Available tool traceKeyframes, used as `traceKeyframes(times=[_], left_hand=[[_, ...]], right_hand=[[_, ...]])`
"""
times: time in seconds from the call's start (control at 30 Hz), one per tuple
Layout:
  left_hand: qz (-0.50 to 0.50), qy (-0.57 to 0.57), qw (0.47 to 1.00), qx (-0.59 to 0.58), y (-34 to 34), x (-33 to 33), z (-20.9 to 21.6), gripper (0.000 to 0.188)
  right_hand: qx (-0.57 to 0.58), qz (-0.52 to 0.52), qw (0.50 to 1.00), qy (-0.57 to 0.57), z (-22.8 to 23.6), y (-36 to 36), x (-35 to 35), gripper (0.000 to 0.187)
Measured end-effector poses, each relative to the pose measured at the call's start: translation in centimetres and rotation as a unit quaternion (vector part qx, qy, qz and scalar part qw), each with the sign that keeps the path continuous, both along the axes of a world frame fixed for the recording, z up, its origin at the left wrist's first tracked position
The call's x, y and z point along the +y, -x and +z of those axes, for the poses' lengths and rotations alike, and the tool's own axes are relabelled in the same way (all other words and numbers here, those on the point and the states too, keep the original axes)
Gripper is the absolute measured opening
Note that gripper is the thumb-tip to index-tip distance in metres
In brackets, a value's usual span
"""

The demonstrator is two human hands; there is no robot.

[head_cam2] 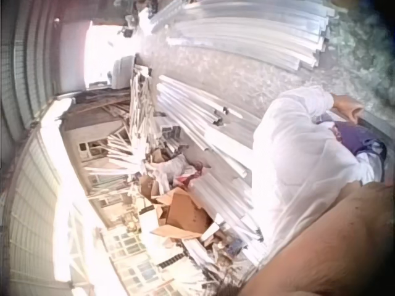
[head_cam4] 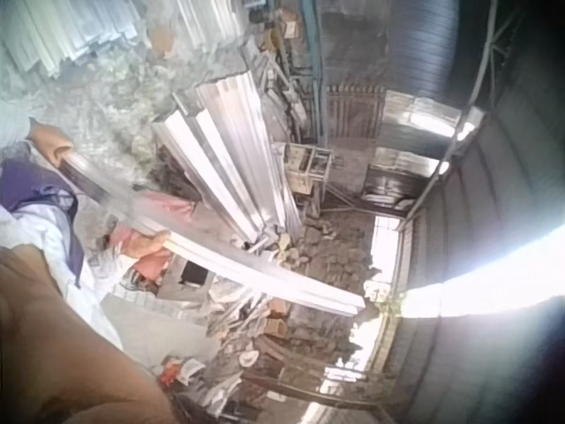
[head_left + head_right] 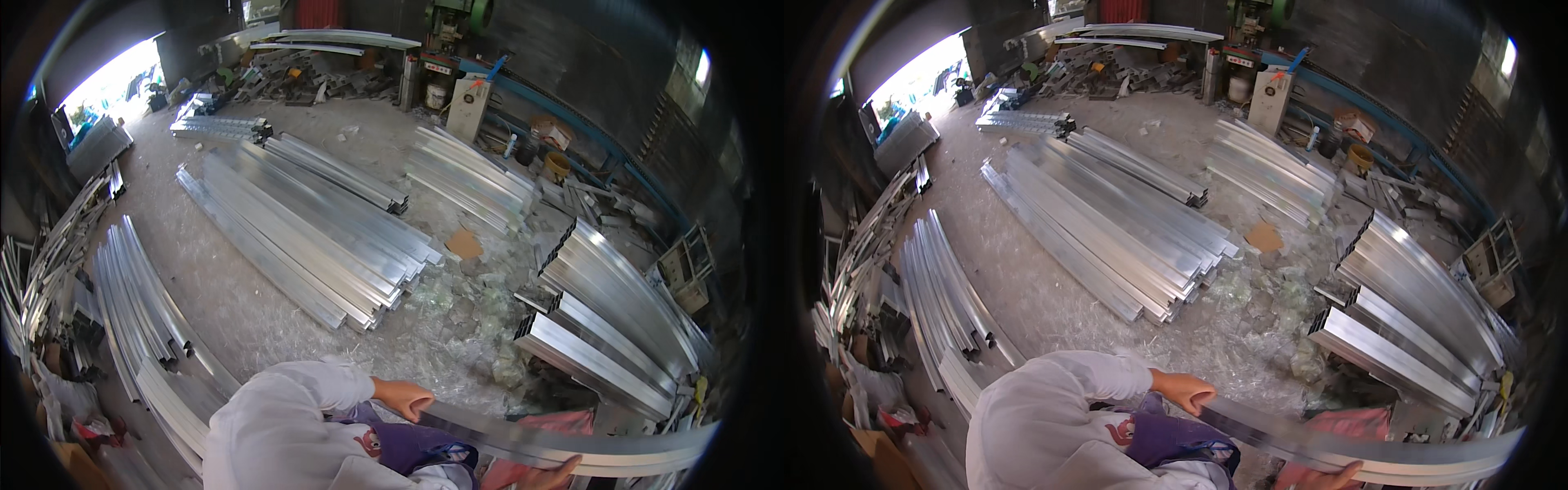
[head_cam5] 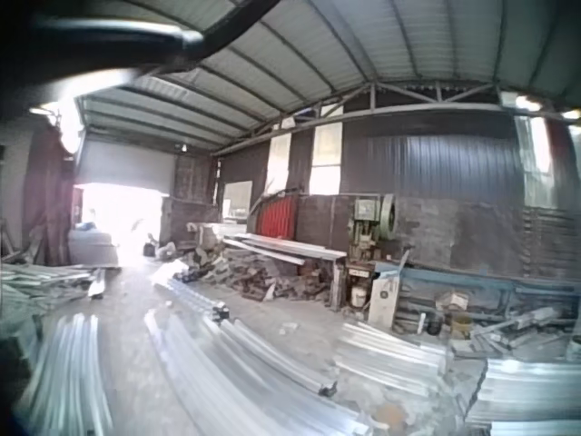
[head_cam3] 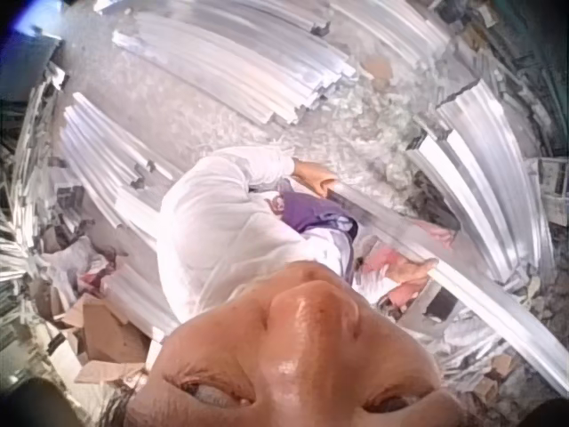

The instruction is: The person repeatedly picks up long silver metal profiles from a stack, wipes them with a red cloth, and places them back. The action is performed one at a time in a repetitive loop.

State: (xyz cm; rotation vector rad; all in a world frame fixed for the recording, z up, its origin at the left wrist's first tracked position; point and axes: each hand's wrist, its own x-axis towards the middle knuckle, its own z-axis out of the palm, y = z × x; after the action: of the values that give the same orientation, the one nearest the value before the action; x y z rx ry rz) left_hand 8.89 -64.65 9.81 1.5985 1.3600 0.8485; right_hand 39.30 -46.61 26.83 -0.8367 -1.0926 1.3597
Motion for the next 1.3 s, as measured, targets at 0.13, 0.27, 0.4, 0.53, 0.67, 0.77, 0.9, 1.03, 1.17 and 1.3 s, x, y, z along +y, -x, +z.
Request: traceKeyframes(times=[0.13, 0.27, 0.4, 0.53, 0.67, 0.77, 0.9, 1.03, 1.17, 1.3], left_hand=[[0.025, -0.155, 0.979, 0.132, -2.3, 4.2, -0.8, 0.049], [0.034, -0.24, 0.962, 0.125, -4.6, 7.2, -0.4, 0.067], [-0.105, -0.133, 0.985, -0.023, -4.3, 6.7, 12.6, 0.056], [-0.147, -0.296, 0.944, -0.025, -3.4, 4.6, 21.7, 0.05], [-0.126, -0.465, 0.874, 0.057, -1.6, 2.5, 27.7, 0.051], [-0.018, -0.493, 0.842, 0.218, 1.0, 3.2, 28.0, 0.06], [-0.064, -0.071, 0.866, 0.49, 5.9, 2.6, 21.2, 0.083], [-0.161, 0.122, 0.895, 0.399, 10.4, 2.5, 13.1, 0.086], [-0.205, 0.248, 0.889, 0.326, 13.2, 0.4, 4.0, 0.086], [-0.227, 0.281, 0.9, 0.243, 8.8, -0.2, 0.3, 0.066]], right_hand=[[-0.195, -0.07, 0.977, -0.058, 5.1, 1.6, -0.5, 0.051], [-0.265, -0.087, 0.955, -0.098, 8.7, 2.6, -0.7, 0.053], [-0.327, -0.006, 0.931, -0.164, 10.3, 2.8, -0.5, 0.066], [-0.456, 0.119, 0.847, -0.244, 9.9, 4.7, -0.8, 0.075], [-0.441, 0.286, 0.809, -0.263, 4.9, 6.2, -1.3, 0.068], [-0.587, 0.366, 0.701, -0.172, 3.7, 6.4, -3.6, 0.058], [-0.573, 0.48, 0.643, -0.17, -3.4, 4.9, -2.9, 0.053], [-0.555, 0.547, 0.615, -0.122, -7.9, 2.9, -1.0, 0.049], [-0.573, 0.572, 0.563, -0.165, -9.4, 0.7, -0.4, 0.051], [-0.579, 0.642, 0.482, -0.139, -10.3, -1.5, 4.1, 0.07]])
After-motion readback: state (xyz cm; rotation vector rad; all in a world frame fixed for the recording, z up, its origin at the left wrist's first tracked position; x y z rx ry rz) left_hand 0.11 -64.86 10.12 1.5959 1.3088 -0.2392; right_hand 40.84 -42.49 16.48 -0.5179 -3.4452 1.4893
